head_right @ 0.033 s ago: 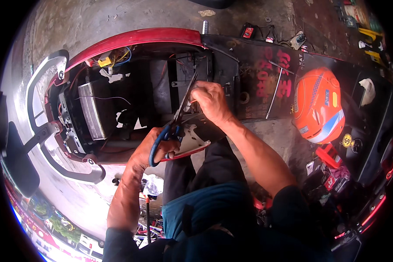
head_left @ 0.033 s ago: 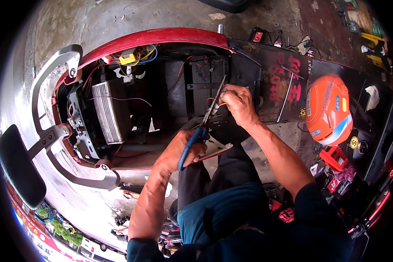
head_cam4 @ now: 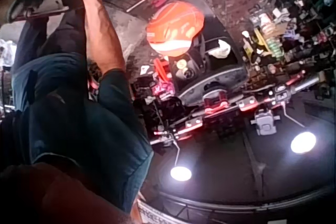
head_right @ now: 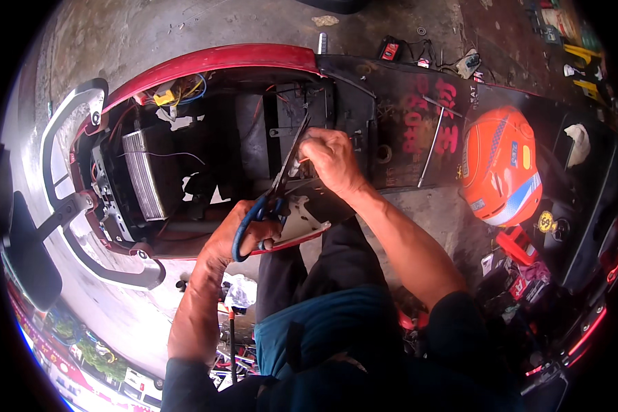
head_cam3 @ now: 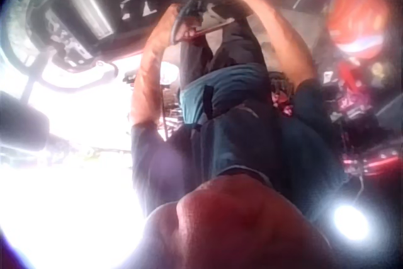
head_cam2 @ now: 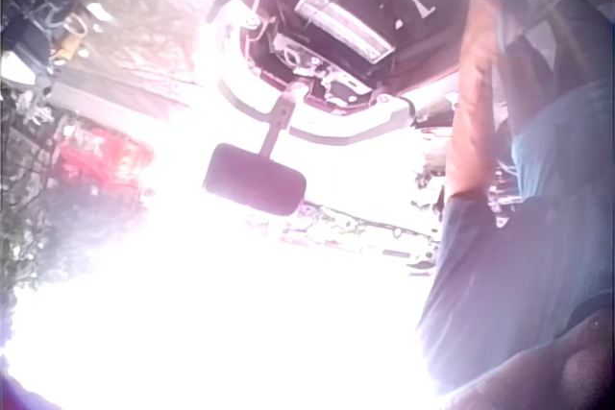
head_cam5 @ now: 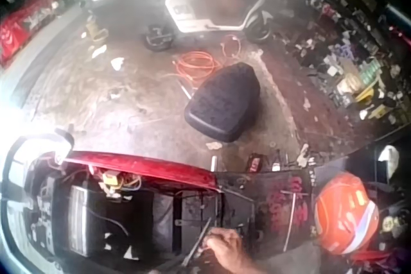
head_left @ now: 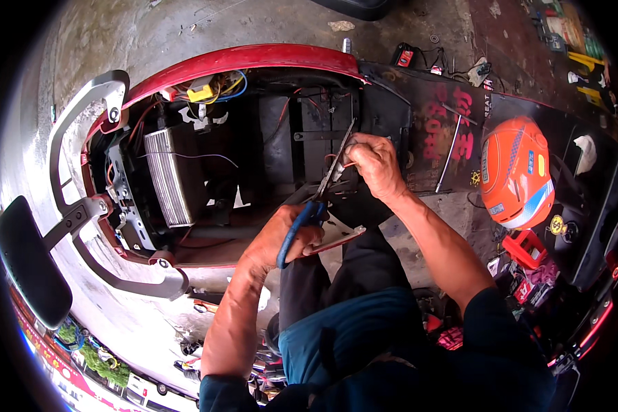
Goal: The person cuts and strips wires inside a scooter compartment using shears, then twists and connects the wire ends together by hand.
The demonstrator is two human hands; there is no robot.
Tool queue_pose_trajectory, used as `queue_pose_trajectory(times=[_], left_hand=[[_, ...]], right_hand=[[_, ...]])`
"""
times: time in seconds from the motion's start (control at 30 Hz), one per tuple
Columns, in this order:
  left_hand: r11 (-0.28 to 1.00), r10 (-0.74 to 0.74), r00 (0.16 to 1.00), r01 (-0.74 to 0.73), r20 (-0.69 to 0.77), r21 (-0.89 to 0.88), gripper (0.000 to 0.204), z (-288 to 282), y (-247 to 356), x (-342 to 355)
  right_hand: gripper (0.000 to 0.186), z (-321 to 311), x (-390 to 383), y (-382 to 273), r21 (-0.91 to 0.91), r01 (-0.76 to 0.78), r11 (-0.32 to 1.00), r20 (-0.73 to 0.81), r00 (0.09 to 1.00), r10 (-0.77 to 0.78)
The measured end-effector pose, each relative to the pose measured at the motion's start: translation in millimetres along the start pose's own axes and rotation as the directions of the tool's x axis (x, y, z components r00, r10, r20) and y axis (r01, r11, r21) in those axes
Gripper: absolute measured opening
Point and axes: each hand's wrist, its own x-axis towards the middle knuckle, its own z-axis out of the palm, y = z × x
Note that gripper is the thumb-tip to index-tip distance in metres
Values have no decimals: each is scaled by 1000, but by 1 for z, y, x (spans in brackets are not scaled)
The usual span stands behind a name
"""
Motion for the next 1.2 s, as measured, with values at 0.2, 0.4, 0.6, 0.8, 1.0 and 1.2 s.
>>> queue_pose_trajectory(times=[0.2, 0.4, 0.6, 0.8, 1.0, 1.2], left_hand=[[993, 3, 994, 10, 110, -117, 24, -11, 4, 1], [970, 10, 976, 43, 219, -237, 28, -23, -3, 3], [928, 6, 956, 104, 293, -359, 30, -21, -4, 6], [903, 11, 948, 127, 318, -410, 32, -17, 1, 5], [900, 72, 994, -28, -85, 434, 29, 1, 12, 0], [751, 290, 906, -14, -310, 661, 26, 12, -4, -3]], right_hand=[[21, -3, 0, -5, 284, -256, 924, 55, 966, 251], [25, -7, 1, -5, 365, -350, 863, 132, 937, 324], [22, -13, 2, 2, 468, -445, 764, 207, 895, 394], [23, -19, 7, 1, 526, -452, 720, 277, 892, 357], [25, -15, 4, -4, 445, -421, 790, 187, 907, 378], [20, -16, 1, 1, 78, -131, 988, 100, 987, 123]])
